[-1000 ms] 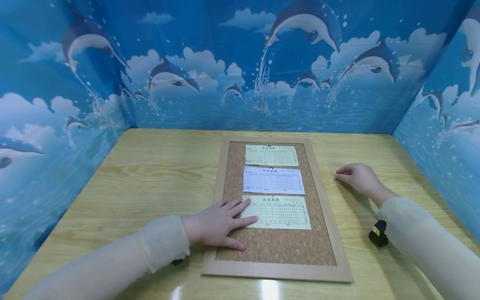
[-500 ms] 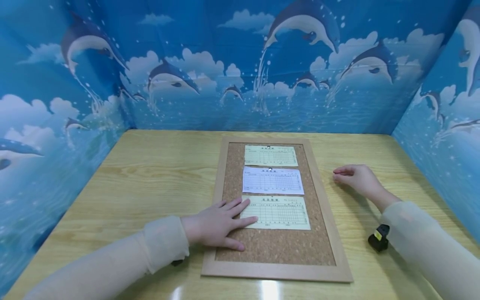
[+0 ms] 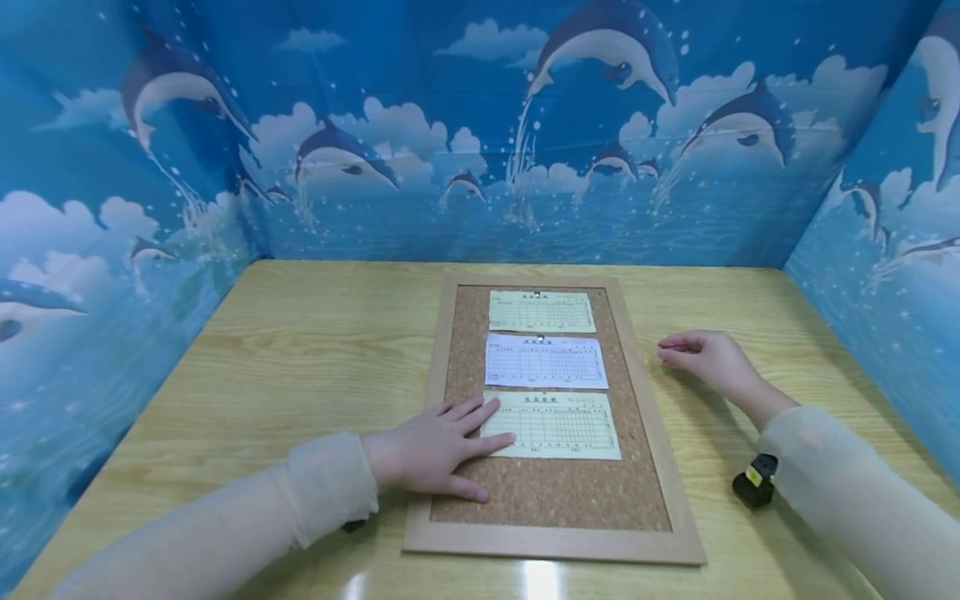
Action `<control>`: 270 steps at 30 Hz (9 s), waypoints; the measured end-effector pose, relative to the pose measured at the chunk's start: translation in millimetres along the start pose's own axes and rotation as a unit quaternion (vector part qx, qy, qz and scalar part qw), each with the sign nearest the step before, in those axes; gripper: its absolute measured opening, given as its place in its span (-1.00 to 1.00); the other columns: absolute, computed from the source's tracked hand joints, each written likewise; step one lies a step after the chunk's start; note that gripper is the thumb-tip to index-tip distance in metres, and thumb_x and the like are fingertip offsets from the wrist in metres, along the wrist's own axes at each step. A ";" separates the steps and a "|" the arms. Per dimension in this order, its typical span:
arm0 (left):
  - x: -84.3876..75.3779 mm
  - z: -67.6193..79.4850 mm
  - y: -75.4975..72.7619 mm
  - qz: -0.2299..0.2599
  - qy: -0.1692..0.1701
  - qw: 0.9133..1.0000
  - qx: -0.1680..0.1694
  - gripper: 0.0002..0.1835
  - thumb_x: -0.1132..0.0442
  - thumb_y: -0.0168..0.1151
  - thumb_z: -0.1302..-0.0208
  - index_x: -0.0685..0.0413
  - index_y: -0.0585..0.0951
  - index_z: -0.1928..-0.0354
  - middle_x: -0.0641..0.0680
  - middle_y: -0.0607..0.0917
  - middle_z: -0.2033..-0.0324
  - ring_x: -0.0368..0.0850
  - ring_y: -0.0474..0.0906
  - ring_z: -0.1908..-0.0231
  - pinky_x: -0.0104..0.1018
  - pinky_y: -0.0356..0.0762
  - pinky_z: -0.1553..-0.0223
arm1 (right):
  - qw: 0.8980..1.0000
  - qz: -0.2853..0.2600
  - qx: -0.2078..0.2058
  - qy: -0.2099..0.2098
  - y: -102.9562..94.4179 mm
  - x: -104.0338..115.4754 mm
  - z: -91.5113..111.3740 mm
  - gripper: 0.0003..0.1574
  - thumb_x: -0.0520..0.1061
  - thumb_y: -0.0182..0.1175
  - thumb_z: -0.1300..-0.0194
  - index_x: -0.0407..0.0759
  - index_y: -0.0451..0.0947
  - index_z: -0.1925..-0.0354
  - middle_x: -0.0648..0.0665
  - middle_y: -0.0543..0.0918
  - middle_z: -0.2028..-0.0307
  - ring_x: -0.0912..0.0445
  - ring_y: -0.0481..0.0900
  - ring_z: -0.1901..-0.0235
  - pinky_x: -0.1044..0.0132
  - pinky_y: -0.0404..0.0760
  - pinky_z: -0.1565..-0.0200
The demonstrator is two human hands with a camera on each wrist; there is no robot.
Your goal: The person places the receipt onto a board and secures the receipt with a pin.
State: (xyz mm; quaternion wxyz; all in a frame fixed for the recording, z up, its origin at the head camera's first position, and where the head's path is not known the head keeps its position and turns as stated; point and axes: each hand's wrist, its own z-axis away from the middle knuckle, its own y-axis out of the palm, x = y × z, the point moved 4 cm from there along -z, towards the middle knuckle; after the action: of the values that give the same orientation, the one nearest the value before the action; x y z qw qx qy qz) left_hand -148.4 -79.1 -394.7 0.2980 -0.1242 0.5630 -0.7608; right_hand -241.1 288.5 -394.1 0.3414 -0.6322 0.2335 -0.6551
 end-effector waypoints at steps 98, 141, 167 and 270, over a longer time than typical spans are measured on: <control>1.8 -0.9 -0.4 -0.015 -0.001 1.000 0.009 -0.20 -0.45 -0.26 -0.20 -0.42 -0.07 -0.44 0.10 -0.24 -0.44 0.05 -0.31 -0.40 0.11 -0.10 -0.30 | 0.970 0.008 0.184 -0.159 95.8 119.2 -8.8 -0.90 -0.22 0.28 -0.19 -0.16 0.67 0.27 0.04 0.66 0.40 0.19 0.55 0.39 0.28 0.53 0.31; 1.5 -1.0 -1.8 -0.015 0.000 1.000 0.008 -0.20 -0.44 -0.23 -0.21 -0.40 -0.07 -0.45 0.11 -0.25 -0.44 0.06 -0.31 -0.40 0.14 -0.10 -0.29 | 0.971 0.030 0.195 -0.138 103.6 122.7 -9.4 -0.96 -0.19 0.30 -0.17 -0.10 0.68 0.35 0.08 0.63 0.44 0.18 0.51 0.43 0.28 0.51 0.33; -1.1 -2.0 4.9 -0.012 0.001 1.000 0.016 -0.20 -0.44 -0.24 -0.21 -0.40 -0.07 -0.45 0.10 -0.24 -0.44 0.06 -0.31 -0.40 0.12 -0.12 -0.30 | 0.969 0.023 0.206 -0.138 108.5 117.9 -8.6 -0.95 -0.21 0.30 -0.16 -0.10 0.69 0.37 0.05 0.66 0.39 0.21 0.53 0.39 0.31 0.52 0.29; 0.7 -2.4 1.1 -0.022 -0.001 1.000 0.015 -0.19 -0.43 -0.23 -0.21 -0.39 -0.08 -0.45 0.10 -0.28 -0.44 0.06 -0.34 -0.40 0.07 -0.19 -0.32 | 0.918 0.284 0.201 -0.193 109.1 118.9 46.2 -0.12 0.31 0.01 -0.30 -0.11 0.13 -0.40 -0.03 0.43 0.30 0.20 0.35 0.49 0.25 0.44 0.36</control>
State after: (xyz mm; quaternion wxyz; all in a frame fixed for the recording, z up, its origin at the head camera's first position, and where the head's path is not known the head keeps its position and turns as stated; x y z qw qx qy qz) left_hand -149.9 -77.9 -396.6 0.2836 -0.1325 0.5482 -0.7755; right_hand -175.0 134.2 -390.7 0.6713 -0.5717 0.1964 -0.4289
